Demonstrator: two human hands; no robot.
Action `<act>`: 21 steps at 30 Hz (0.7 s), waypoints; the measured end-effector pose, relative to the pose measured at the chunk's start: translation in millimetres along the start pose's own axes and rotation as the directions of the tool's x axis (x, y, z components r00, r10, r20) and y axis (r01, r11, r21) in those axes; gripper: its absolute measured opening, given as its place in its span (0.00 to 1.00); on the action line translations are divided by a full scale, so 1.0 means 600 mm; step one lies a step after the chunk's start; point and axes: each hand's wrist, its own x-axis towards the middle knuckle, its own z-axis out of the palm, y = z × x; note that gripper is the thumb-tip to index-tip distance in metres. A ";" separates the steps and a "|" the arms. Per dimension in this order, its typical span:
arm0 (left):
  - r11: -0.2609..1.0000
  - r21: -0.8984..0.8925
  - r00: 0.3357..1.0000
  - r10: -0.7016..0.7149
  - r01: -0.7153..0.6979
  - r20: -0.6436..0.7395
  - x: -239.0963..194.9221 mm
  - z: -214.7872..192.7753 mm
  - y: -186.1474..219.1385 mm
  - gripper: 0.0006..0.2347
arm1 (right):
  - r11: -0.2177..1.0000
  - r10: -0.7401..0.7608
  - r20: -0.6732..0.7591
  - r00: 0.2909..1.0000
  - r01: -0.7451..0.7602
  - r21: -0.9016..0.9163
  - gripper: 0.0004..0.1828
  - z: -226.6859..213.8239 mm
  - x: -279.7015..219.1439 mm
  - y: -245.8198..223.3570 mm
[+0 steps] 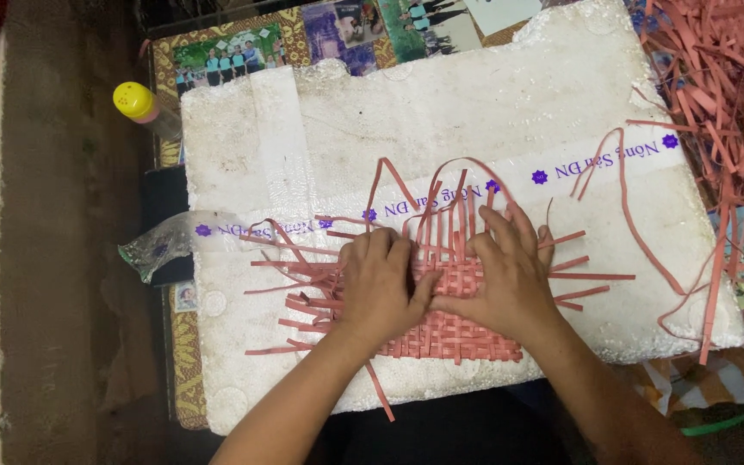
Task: The person weaves pink plastic strips into a basket base on a white foam board. They interlace the strips by hand, tightening the weave and adjusting the layout throughout the clip.
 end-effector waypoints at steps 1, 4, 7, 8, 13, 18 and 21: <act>1.000 0.003 1.000 -0.001 0.001 -0.001 -0.002 -0.003 -0.005 0.17 | 1.000 -0.002 -0.001 1.000 0.002 0.002 0.36 0.003 -0.002 0.002; 0.997 0.072 0.991 0.012 -0.021 0.134 -0.005 -0.015 -0.010 0.18 | 0.996 -0.066 -0.064 0.996 0.062 -0.058 0.35 0.004 -0.012 0.007; 0.993 0.112 0.988 0.028 -0.045 0.149 -0.004 -0.023 -0.008 0.18 | 0.986 -0.120 -0.028 0.992 0.116 -0.116 0.35 -0.017 -0.020 -0.007; 0.995 0.078 0.988 0.057 -0.069 0.146 -0.005 -0.019 -0.015 0.18 | 0.985 -0.115 -0.093 0.989 0.101 -0.142 0.32 -0.027 -0.026 -0.022; 0.980 0.038 0.980 0.195 -0.197 0.045 -0.015 0.002 -0.040 0.16 | 0.964 -0.252 -0.209 0.945 0.227 -0.139 0.27 0.014 -0.018 -0.036; 0.972 0.052 0.972 0.231 -0.229 -0.046 -0.020 0.009 -0.045 0.17 | 0.984 -0.174 -0.076 0.982 0.176 0.024 0.33 0.035 -0.010 -0.028; 0.982 -0.034 0.983 0.182 -0.183 -0.022 -0.018 0.010 -0.051 0.16 | 0.989 -0.136 -0.043 0.990 0.138 0.045 0.33 0.034 -0.009 -0.033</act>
